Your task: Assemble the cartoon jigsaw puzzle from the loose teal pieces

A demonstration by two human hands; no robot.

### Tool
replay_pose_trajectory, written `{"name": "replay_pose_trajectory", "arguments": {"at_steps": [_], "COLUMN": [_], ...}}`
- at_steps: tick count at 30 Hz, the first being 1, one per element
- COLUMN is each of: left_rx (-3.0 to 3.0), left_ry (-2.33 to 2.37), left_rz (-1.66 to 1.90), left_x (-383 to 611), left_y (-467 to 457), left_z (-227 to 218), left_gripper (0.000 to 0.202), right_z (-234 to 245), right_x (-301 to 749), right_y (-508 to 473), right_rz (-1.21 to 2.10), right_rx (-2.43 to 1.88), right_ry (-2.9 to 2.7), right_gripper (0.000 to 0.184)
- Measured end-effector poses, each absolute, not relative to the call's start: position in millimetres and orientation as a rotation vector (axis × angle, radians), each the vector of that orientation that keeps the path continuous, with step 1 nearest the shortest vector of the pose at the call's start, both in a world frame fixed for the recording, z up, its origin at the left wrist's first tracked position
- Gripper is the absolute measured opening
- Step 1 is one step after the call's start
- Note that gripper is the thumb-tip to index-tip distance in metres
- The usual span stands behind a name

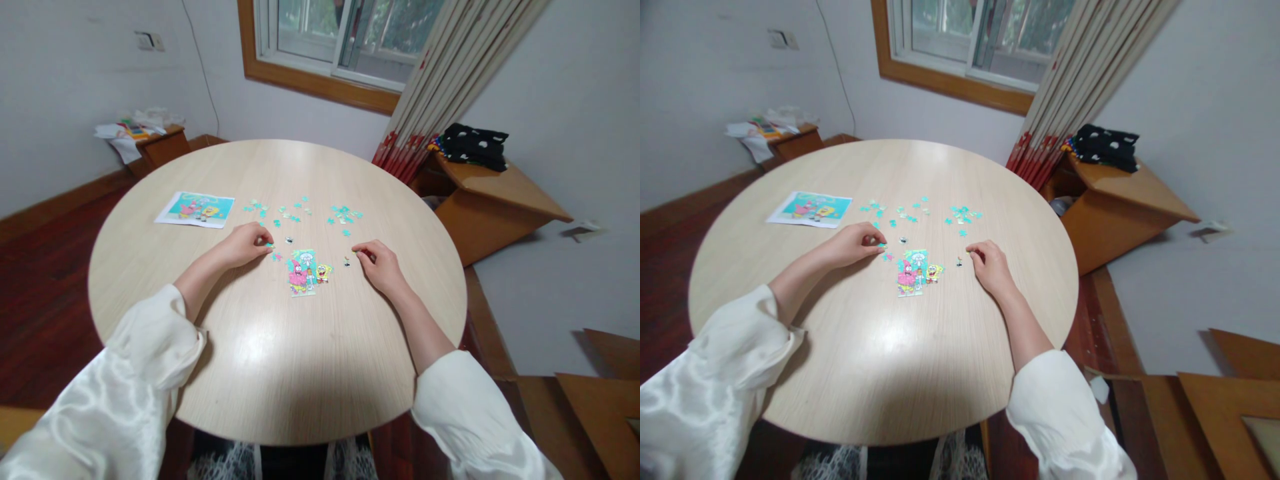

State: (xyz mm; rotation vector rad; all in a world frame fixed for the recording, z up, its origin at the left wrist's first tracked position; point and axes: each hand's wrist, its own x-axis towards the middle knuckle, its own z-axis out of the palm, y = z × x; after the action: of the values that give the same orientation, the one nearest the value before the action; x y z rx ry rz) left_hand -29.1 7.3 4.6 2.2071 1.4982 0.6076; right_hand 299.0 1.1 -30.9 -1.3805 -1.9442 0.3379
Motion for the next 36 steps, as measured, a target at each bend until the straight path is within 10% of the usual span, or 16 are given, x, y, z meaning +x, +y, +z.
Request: {"name": "replay_pose_trajectory", "arguments": {"at_steps": [36], "left_rx": [2.573], "left_ry": [1.627], "left_rz": [0.548], "left_x": [-3], "left_y": [11], "left_z": [-7], "left_gripper": [0.019], "right_z": [-30], "right_x": [298], "right_y": [4], "right_rz": [0.344], "right_rx": [-1.426], "right_ry": [-1.820], "right_gripper": [0.018]}}
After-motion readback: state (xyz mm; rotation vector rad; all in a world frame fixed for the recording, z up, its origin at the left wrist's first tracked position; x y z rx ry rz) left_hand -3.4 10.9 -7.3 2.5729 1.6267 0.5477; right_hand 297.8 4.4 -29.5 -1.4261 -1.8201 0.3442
